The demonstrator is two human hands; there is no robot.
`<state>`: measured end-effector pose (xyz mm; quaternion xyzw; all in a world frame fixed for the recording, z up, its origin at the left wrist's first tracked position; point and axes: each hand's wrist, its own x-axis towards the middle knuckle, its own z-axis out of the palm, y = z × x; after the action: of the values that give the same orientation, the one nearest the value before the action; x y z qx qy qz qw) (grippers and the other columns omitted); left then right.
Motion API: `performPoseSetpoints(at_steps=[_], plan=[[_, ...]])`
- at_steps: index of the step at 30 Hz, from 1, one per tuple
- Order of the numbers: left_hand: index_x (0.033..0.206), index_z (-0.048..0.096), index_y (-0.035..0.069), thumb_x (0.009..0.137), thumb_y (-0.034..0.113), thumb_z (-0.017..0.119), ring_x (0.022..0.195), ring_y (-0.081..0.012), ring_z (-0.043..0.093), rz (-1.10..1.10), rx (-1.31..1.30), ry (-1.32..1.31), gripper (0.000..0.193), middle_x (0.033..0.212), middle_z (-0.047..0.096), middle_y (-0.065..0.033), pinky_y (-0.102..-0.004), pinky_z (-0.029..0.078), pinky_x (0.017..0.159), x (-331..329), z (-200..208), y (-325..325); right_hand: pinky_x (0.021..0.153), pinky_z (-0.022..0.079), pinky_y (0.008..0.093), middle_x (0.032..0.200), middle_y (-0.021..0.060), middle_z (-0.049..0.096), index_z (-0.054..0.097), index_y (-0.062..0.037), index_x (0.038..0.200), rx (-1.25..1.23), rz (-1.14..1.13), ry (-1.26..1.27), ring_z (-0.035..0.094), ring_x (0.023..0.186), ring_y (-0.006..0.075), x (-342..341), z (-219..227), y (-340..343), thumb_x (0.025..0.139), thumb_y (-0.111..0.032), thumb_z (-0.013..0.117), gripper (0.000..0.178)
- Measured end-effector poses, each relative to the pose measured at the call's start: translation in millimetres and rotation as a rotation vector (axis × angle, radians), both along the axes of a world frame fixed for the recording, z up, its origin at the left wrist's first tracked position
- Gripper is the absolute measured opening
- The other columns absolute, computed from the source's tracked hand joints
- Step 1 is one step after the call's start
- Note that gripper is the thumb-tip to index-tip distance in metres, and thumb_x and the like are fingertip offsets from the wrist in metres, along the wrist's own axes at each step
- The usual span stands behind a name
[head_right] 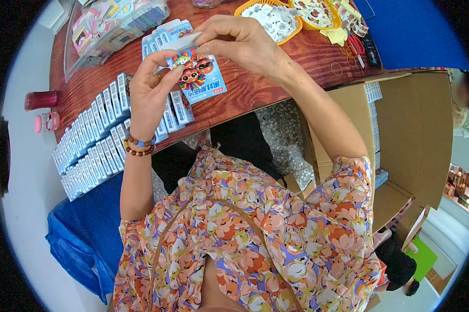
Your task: Packaging small card-like stickers into small white containers or boxes.
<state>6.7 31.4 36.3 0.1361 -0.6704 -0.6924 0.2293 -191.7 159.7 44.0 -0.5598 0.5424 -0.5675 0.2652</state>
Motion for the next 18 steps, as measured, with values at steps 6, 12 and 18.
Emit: performPoseSetpoints(at_steps=[6, 12, 18], plan=[[0.115, 0.064, 0.004, 0.094, 0.01, 0.067, 0.072, -0.0028, 0.055, 0.015, -0.086, -0.073, 0.022, 0.082, 0.066, 0.0002, -0.021, 0.045, 0.061, 4.0, -8.2, -1.0, 0.083, 0.051, 0.0251, 0.1, 0.0004, 0.067, 0.07, -0.0021, 0.106, 0.115, -0.047, -0.055, 0.062, 0.092, 0.0072, 16.9, 21.0, 0.9, 0.099, -0.012, 0.062, 0.014], [0.116, 0.062, 0.003, 0.093, 0.008, 0.067, 0.078, -0.0076, 0.062, -0.001, -0.081, -0.07, 0.024, 0.094, 0.068, -0.005, -0.0255, 0.052, 0.066, 9.9, -4.7, 3.0, 0.081, 0.05, 0.0238, 0.093, -0.0008, 0.069, 0.072, -0.002, 0.106, 0.379, 0.112, -0.206, 0.062, 0.089, 0.0048, 6.6, 20.1, -0.5, 0.099, -0.015, 0.063, 0.017], [0.12, 0.046, 0.006, 0.087, 0.002, 0.073, 0.085, -0.0123, 0.066, 0.002, -0.134, -0.107, 0.042, 0.091, 0.064, -0.0065, -0.0289, 0.054, 0.071, 17.5, -10.0, -3.9, 0.081, 0.054, 0.0231, 0.097, 0.0046, 0.075, 0.075, -0.0019, 0.111, 0.394, 0.158, -0.207, 0.067, 0.089, 0.0074, 9.2, 17.8, -6.0, 0.092, -0.005, 0.068, 0.02]])
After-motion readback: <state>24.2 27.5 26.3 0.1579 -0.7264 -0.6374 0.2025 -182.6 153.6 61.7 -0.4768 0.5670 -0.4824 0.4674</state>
